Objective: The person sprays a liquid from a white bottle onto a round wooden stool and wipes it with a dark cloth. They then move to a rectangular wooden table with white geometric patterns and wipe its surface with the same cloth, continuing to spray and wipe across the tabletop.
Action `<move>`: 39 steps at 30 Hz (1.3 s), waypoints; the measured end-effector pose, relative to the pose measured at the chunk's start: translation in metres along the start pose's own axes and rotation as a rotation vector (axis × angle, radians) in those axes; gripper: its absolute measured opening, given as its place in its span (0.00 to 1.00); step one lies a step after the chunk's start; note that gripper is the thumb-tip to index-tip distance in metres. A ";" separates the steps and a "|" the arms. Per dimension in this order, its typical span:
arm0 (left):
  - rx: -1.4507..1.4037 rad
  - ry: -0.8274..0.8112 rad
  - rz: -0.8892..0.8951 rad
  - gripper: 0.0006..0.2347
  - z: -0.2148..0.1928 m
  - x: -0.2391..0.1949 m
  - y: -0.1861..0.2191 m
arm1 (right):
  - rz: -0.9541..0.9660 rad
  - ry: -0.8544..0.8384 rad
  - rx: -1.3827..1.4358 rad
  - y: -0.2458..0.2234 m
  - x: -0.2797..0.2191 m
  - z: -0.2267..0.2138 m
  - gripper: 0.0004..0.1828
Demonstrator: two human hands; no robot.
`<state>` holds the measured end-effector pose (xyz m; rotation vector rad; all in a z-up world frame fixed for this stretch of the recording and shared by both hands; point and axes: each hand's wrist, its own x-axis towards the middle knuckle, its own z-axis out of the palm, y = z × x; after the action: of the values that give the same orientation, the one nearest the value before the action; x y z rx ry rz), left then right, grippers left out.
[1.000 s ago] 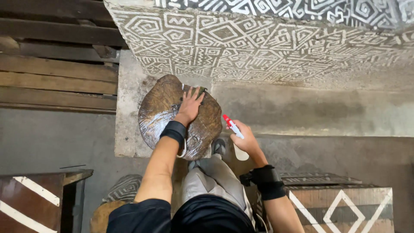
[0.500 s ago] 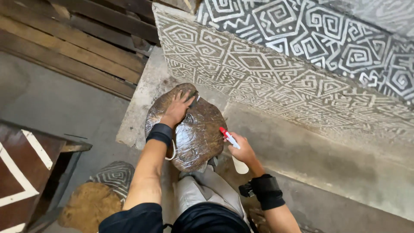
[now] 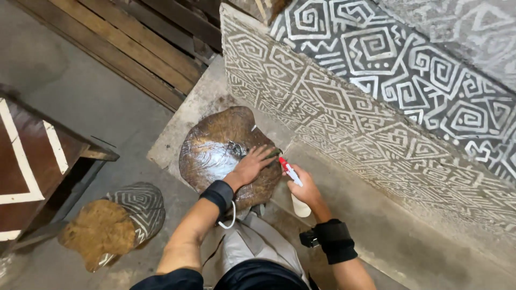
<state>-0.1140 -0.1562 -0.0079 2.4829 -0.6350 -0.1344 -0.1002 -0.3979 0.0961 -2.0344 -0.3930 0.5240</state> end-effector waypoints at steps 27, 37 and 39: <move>0.187 0.089 -0.585 0.21 -0.066 0.066 -0.179 | -0.070 0.097 0.033 -0.065 -0.014 0.053 0.25; 0.207 0.197 -0.233 0.24 -0.090 -0.061 -0.157 | 0.060 0.137 -0.057 -0.108 -0.003 0.106 0.23; 0.191 0.157 -0.275 0.27 -0.095 -0.084 -0.149 | 0.117 0.128 -0.067 -0.118 0.003 0.113 0.22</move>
<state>-0.1050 0.0393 -0.0138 2.7224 -0.2486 0.0184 -0.1629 -0.2567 0.1484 -2.1518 -0.2185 0.4534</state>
